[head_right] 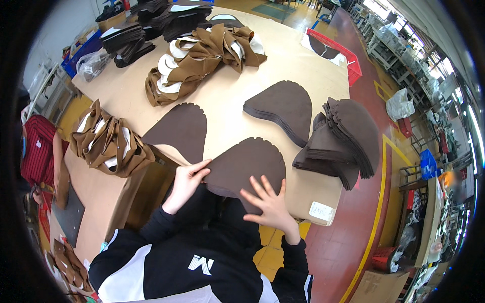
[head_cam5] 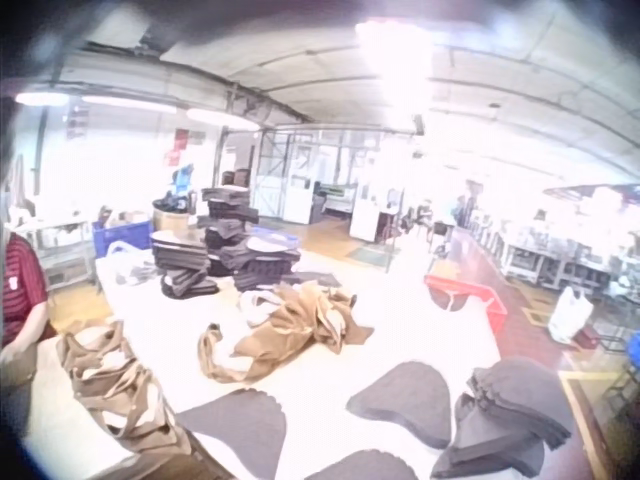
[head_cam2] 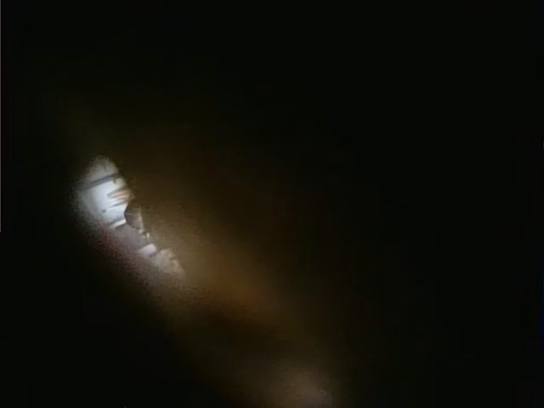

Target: The person repeatedly picks up dark brown fabric pieces from a table, aligns them, and stacks them into neat piles. The person also occasionally separates and re-stacks the pieces to organize them.

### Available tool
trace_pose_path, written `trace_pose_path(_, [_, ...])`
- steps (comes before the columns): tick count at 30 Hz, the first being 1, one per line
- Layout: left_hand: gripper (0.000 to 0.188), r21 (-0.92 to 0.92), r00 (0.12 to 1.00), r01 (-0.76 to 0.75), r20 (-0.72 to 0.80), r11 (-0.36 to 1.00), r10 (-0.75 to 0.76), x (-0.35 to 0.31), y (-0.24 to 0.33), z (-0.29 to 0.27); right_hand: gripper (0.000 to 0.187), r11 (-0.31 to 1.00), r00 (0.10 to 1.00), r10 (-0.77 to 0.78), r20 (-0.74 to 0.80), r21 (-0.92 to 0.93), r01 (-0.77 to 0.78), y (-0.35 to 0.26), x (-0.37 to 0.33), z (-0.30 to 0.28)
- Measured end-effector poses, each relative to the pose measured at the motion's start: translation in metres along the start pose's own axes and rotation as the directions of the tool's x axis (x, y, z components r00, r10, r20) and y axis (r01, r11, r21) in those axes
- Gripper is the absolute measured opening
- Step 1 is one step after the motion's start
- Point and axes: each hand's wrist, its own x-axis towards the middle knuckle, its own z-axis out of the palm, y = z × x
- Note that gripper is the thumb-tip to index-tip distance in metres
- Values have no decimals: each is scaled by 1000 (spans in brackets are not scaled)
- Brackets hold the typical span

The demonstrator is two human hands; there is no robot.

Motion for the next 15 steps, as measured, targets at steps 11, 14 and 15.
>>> trace_pose_path(11, [41,756,834,-29,-343,654,433,60,-39,-147,56,862,844,322,-430,501,-74,71,67,-4])
trace_pose_path(14, [41,639,866,-57,-351,767,357,45,-37,-140,68,943,932,200,-302,-201,-267,51,89,17])
trace_pose_path(15, [37,616,889,-93,-302,783,344,39,-36,-129,79,965,953,165,-255,-156,-209,52,92,27])
